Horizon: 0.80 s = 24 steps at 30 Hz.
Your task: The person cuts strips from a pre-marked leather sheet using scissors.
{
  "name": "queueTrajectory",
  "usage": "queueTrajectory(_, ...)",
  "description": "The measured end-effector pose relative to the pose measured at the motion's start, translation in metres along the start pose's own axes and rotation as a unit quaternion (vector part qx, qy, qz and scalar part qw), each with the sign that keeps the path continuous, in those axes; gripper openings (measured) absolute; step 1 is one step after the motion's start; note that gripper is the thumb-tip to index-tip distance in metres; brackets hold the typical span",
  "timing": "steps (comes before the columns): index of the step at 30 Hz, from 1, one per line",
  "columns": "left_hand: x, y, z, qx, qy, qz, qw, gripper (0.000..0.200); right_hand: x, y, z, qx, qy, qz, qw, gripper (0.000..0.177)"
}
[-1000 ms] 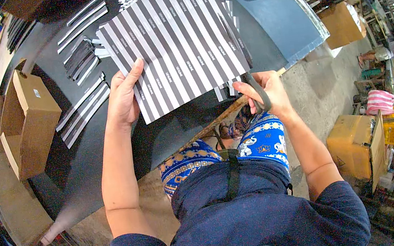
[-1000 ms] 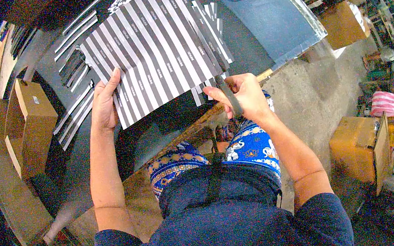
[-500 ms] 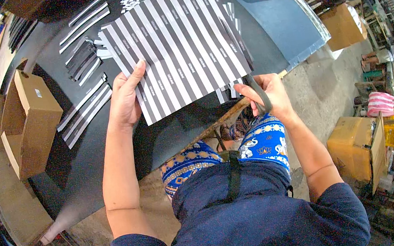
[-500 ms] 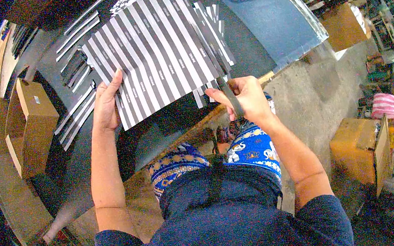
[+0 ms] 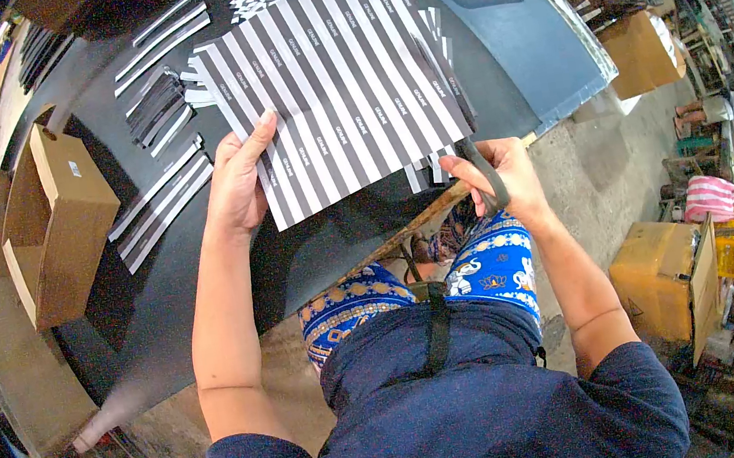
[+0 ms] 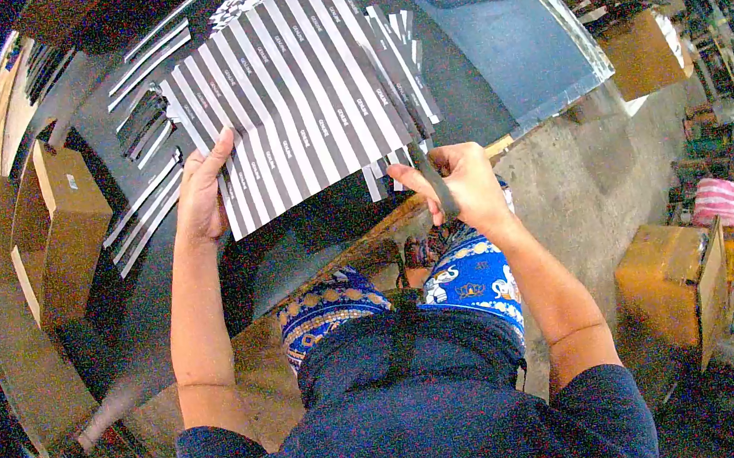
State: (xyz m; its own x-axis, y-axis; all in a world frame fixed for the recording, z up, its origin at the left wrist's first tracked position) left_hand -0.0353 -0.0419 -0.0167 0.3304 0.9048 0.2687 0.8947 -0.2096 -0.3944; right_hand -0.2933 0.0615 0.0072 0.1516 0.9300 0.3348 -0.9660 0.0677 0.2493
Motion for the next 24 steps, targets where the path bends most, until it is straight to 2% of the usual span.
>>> queueTrajectory(10, -0.0003, 0.0004, -0.0002, -0.01, -0.003, -0.008, 1.0, 0.033, 0.0006, -0.0011, 0.0035, 0.006, -0.007, 0.0, 1.0, 0.04)
queueTrajectory(12, 0.0001, -0.0011, -0.0005, 0.02, -0.001, 0.004, 1.0, 0.027, -0.0003, -0.0003, 0.0031, 0.014, 0.0, -0.001, 1.0, 0.04)
queueTrajectory(16, -0.0002, -0.0002, -0.0002, 0.014, 0.001, 0.002, 1.0, 0.027, -0.0006, 0.0013, 0.0041, 0.055, -0.001, -0.009, 0.998, 0.042)
queueTrajectory(19, -0.0012, 0.0013, 0.0019, 0.005, 0.001, -0.001, 1.0, 0.034, -0.0011, 0.0008, 0.003, 0.04, -0.001, -0.004, 0.999, 0.041)
queueTrajectory(21, -0.0012, 0.0007, 0.0026, 0.028, 0.008, 0.002, 1.0, 0.026, -0.0002, -0.0001, 0.0031, 0.023, -0.006, -0.004, 1.0, 0.04)
queueTrajectory(24, -0.0002, -0.0008, 0.0004, 0.015, 0.007, 0.0, 1.0, 0.026, -0.0003, -0.0021, 0.0036, 0.001, -0.026, -0.008, 1.0, 0.038)
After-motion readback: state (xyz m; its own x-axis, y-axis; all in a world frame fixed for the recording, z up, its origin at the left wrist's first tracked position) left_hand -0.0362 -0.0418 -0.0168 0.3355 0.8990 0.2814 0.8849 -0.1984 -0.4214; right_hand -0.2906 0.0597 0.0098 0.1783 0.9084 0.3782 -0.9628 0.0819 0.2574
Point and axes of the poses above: each hand's wrist, its own x-axis away from the middle knuckle, its own y-axis out of the back of the hand, z = x × y, the point moved 6 cm from there along -x, towards the middle knuckle, and after that the axes turned 6 degrees about -x, right-handed, at the moved point
